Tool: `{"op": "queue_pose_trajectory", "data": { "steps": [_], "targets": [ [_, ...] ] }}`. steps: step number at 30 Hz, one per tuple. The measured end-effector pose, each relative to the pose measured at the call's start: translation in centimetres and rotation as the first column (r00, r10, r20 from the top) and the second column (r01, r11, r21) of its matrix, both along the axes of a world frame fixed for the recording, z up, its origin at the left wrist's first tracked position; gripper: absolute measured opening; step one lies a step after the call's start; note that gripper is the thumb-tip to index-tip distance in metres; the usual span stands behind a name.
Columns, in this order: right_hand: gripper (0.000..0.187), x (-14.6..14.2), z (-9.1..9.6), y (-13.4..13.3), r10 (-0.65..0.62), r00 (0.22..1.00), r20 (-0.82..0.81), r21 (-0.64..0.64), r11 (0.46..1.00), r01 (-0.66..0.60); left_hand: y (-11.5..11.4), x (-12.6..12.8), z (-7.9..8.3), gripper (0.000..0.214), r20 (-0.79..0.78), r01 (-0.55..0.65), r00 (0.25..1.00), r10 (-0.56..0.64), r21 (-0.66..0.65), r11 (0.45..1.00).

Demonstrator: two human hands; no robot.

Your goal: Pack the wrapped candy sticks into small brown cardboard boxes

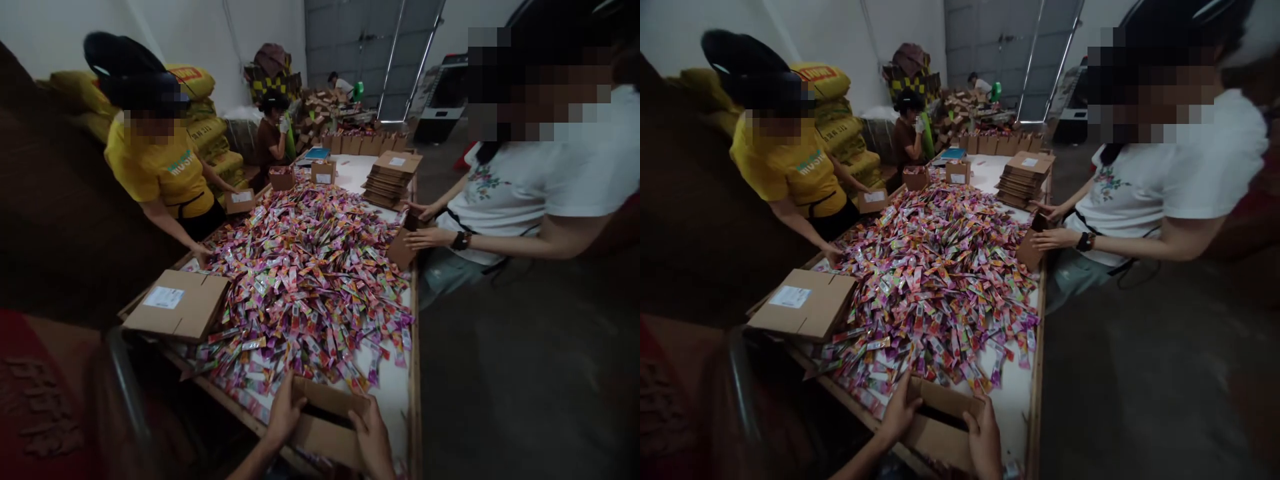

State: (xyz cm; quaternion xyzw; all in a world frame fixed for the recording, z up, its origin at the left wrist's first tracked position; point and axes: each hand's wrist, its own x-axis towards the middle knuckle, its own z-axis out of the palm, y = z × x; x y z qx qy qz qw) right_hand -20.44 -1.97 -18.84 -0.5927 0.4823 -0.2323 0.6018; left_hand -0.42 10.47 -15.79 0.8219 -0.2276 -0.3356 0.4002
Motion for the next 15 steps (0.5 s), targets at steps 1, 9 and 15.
{"op": "queue_pose_trajectory", "data": {
  "steps": [1,9,15],
  "targets": [
    [0.056,-0.2,0.0,0.0,0.022,0.999,0.026,0.025,0.999,-0.022,0.1,0.0,-0.4,0.083,0.019,0.009,1.000,-0.009,0.013,1.000],
    [0.055,-0.7,-0.3,-0.5,0.039,0.999,0.021,0.059,0.997,-0.040,0.3,0.3,0.3,0.055,0.226,0.255,0.944,-0.241,-0.032,0.966],
    [0.056,-0.3,-1.0,-1.4,0.092,0.989,0.118,0.122,0.987,-0.106,-1.3,-0.4,5.8,0.074,0.482,0.774,0.371,-0.794,0.312,0.551]
  ]
}}
